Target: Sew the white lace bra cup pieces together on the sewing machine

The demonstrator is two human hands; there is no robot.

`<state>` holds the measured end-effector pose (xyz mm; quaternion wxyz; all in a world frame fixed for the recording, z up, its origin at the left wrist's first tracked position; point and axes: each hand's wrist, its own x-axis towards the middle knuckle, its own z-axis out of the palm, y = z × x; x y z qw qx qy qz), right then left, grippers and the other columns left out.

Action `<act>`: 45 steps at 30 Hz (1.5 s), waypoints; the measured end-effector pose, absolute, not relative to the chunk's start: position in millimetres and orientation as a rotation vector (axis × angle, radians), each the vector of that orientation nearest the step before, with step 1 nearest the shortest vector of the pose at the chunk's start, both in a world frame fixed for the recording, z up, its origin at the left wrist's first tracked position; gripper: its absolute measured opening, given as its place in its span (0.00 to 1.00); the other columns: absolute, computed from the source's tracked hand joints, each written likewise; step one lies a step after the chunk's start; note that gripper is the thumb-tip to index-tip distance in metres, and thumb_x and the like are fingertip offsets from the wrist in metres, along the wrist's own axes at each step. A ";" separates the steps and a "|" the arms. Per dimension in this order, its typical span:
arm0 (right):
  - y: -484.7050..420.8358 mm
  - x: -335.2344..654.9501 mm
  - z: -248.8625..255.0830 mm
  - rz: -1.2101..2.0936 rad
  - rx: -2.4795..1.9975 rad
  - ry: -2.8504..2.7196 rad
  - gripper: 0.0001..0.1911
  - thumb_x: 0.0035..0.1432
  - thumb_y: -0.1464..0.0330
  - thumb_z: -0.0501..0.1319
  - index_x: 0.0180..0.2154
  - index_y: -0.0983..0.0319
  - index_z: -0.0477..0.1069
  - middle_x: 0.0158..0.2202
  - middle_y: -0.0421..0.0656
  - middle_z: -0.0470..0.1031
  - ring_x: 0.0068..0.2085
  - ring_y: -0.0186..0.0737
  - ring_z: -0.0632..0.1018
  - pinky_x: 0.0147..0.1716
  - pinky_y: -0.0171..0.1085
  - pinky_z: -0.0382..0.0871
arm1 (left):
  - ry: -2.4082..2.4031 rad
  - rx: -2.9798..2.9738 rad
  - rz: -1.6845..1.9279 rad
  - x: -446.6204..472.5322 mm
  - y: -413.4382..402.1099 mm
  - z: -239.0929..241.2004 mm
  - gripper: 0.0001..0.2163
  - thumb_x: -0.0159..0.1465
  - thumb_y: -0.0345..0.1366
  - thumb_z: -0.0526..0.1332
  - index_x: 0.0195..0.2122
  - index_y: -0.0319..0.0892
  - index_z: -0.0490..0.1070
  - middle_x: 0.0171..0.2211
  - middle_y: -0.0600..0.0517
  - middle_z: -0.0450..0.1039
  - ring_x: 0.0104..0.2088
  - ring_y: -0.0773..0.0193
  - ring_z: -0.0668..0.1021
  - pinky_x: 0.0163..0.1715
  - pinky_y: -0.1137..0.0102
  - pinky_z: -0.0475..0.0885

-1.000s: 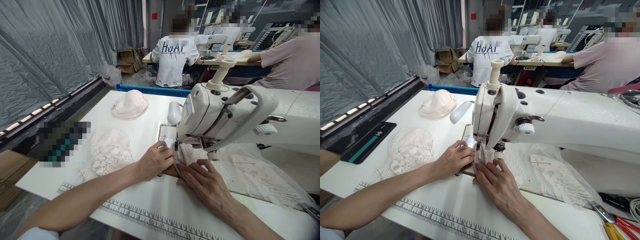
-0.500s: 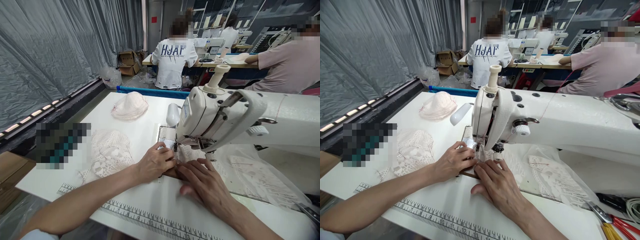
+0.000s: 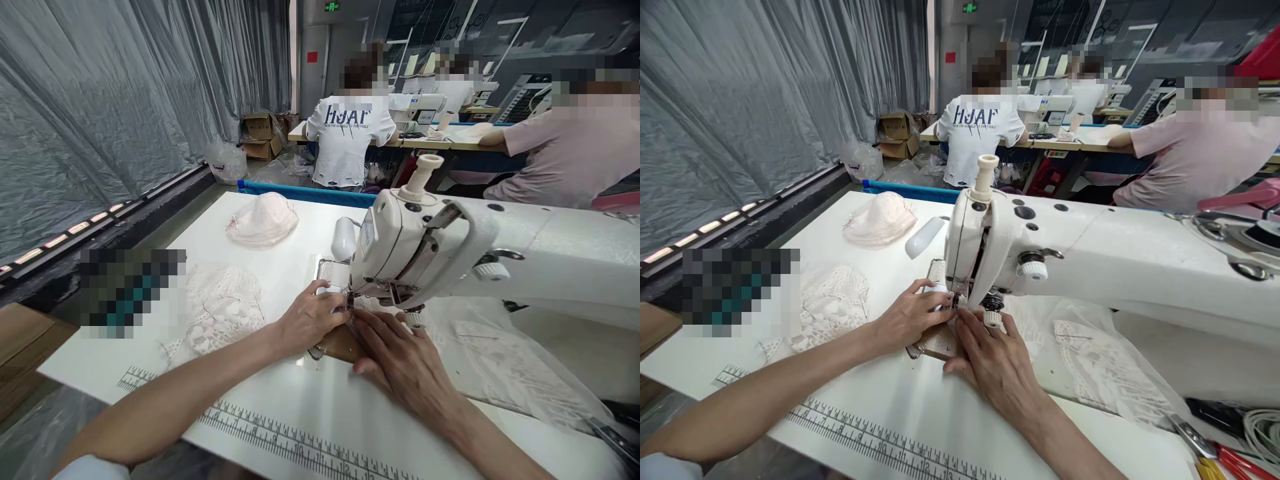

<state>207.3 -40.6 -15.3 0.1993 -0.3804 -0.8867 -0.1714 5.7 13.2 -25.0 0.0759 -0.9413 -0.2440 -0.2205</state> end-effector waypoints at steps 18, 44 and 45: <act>-56.1 207.3 -14.6 -0.248 -0.944 -2.503 0.30 0.65 0.52 0.42 0.41 0.68 0.72 0.42 0.52 0.77 0.41 0.48 0.75 0.43 0.46 0.57 | -0.625 -2.861 -0.717 -1.7 14.2 -25.5 0.11 0.66 0.26 0.50 0.45 0.39 0.68 0.43 0.48 0.74 0.44 0.67 0.76 0.57 0.60 0.57; -33.0 203.7 -16.8 -0.225 -1.294 -2.345 0.15 0.64 0.70 0.49 0.35 0.67 0.73 0.37 0.51 0.78 0.31 0.44 0.75 0.38 0.45 0.58 | -1.063 -2.881 -0.621 -7.6 12.7 -16.8 0.19 0.58 0.17 0.49 0.48 0.36 0.66 0.53 0.41 0.69 0.58 0.54 0.66 0.56 0.51 0.52; -34.0 204.3 -10.6 -0.196 -1.300 -2.352 0.16 0.64 0.71 0.48 0.33 0.66 0.73 0.33 0.50 0.78 0.30 0.42 0.75 0.37 0.44 0.59 | -1.109 -2.911 -0.641 -8.0 10.2 -11.6 0.19 0.59 0.18 0.50 0.49 0.37 0.66 0.53 0.41 0.68 0.57 0.54 0.67 0.56 0.50 0.53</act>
